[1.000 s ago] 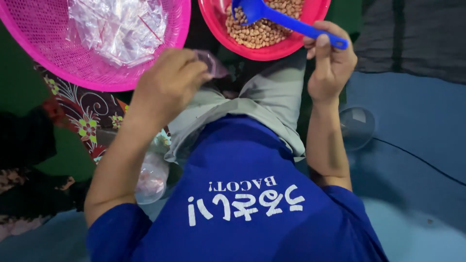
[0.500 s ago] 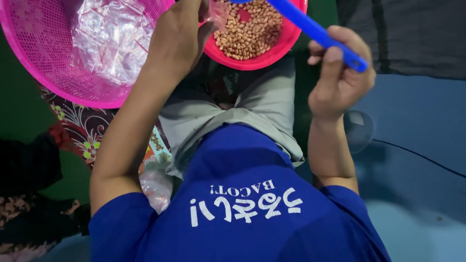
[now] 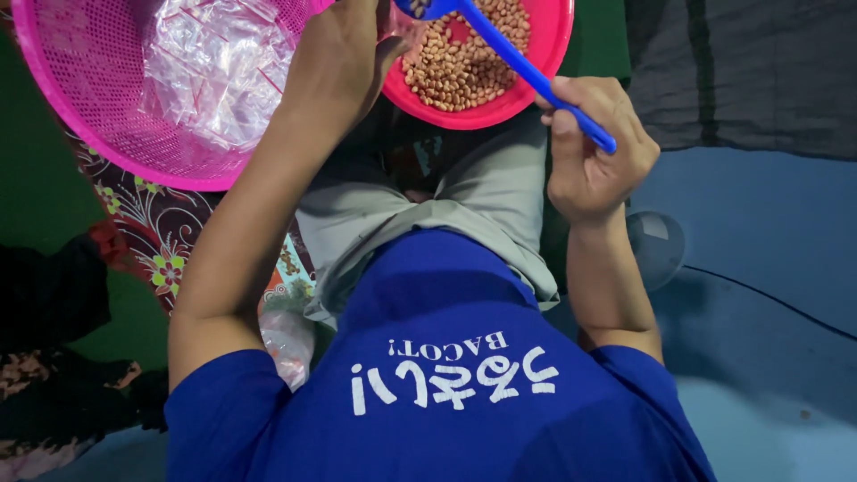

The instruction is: Packaging peanuts into small plastic bags using a spoon

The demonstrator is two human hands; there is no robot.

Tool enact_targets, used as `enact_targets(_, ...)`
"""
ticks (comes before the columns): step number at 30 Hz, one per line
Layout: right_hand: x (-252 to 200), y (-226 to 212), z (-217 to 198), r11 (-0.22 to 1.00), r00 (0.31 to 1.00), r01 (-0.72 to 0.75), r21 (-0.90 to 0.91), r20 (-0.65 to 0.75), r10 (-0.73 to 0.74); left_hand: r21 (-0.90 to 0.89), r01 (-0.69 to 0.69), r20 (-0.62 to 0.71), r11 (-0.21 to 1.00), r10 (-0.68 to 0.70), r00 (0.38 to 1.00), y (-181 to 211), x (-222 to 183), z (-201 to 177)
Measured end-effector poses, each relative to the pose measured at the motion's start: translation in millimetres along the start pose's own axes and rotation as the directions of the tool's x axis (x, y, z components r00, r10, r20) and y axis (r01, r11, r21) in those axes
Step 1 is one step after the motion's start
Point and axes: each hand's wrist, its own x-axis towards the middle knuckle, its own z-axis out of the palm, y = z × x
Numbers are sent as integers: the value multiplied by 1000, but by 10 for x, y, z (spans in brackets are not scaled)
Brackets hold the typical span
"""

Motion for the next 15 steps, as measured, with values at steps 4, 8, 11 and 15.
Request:
enact_targets(4, -102, 70, 17, 984, 982, -163, 77, -87, 169, -16, -52, -13, 999, 51, 999, 2, -33, -19)
enact_targets(8, -227, 364, 57, 940, 938, -250, 233, -183, 295, -34, -9, 9, 999, 9, 1000, 36, -10, -78)
enact_targets(11, -372, 621, 121, 813, 824, -406, 417, -217, 523, -60, -131, -59, 990, 127, 990, -6, -24, -113)
enact_targets(15, -528, 806, 177, 652, 689, -583, 484, -130, 713, -68, -211, -178, 975, 196, 964, 81, -12, -264)
